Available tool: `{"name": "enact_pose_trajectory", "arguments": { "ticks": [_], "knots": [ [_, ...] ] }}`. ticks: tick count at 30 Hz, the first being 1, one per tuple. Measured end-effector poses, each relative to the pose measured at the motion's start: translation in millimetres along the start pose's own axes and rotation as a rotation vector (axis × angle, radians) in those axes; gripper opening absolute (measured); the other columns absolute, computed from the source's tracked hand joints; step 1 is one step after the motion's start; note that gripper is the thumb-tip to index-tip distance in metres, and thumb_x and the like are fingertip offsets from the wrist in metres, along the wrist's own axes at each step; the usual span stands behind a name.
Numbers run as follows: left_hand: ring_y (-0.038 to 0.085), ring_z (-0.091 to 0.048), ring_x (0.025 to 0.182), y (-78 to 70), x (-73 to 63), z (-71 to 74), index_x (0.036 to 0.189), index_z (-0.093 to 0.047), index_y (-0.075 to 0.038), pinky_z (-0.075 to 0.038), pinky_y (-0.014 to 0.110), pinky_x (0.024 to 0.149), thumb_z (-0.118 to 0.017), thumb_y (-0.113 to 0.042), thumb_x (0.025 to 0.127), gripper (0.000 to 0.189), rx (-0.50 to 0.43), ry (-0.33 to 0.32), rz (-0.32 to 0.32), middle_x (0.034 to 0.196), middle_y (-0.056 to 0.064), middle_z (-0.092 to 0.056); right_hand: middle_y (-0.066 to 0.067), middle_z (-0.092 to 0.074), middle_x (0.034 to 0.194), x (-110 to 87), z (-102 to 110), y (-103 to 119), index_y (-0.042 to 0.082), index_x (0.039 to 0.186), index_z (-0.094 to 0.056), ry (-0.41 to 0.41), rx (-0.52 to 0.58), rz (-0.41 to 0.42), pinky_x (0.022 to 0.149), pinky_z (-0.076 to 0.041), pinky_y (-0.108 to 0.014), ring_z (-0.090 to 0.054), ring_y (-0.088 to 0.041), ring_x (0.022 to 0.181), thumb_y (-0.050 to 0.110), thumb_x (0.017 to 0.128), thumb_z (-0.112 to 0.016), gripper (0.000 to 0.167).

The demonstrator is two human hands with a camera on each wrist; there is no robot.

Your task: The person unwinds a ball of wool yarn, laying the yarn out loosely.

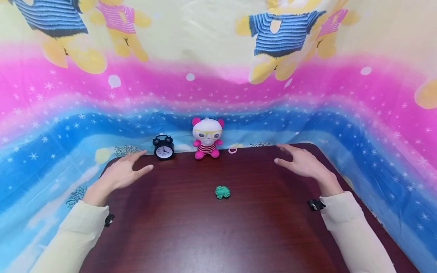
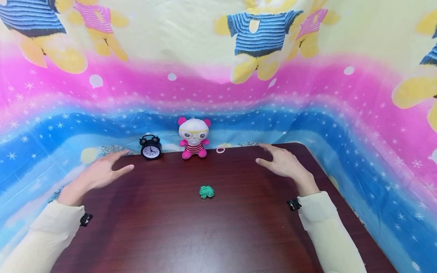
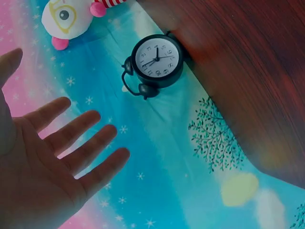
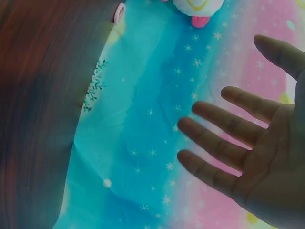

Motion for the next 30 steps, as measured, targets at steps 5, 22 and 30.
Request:
{"name": "enact_pose_trajectory", "arguments": {
  "ticks": [5, 22, 30],
  "knots": [
    [0.051, -0.035, 0.141, -4.3, 0.0, -2.5, 0.156, -0.032, -0.013, -0.033, 0.071, 0.108, -0.049, -0.064, 0.096, 0.081, -0.043, 0.002, -0.043, 0.158, 0.024, -0.035, -0.016, -0.063, 0.135, 4.0, -5.2, 3.6, 0.016, 0.148, -0.047, -0.021, 0.050, 0.012, 0.099, -0.048, -0.057, -0.062, -0.036, 0.122, 0.051, 0.096, -0.060, 0.064],
    [0.033, -0.066, 0.117, -15.6, 5.3, -23.4, 0.141, -0.055, -0.012, -0.052, 0.054, 0.096, -0.065, -0.044, 0.095, 0.057, -0.291, 0.008, -0.116, 0.131, 0.014, -0.066, -0.007, -0.073, 0.114, 6.5, -29.0, 14.9, 0.015, 0.133, -0.061, -0.019, 0.190, 0.017, 0.090, -0.054, -0.048, -0.071, -0.023, 0.101, 0.037, 0.096, -0.065, 0.043],
    [0.027, -0.070, 0.108, -28.6, 7.6, -29.6, 0.135, -0.061, -0.012, -0.057, 0.045, 0.086, -0.069, -0.036, 0.094, 0.049, -0.376, -0.015, -0.143, 0.125, 0.011, -0.070, -0.003, -0.075, 0.107, 8.4, -41.1, 19.5, 0.016, 0.128, -0.064, -0.012, 0.253, 0.003, 0.084, -0.056, -0.042, -0.071, -0.018, 0.094, 0.034, 0.094, -0.068, 0.038]
  ]
}}
Point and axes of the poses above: each hand's wrist, its own x-axis towards the middle knuckle, its own z-axis out of the back of the hand, y = z × x, the point moved 3 cm from there along x, towards the middle knuckle
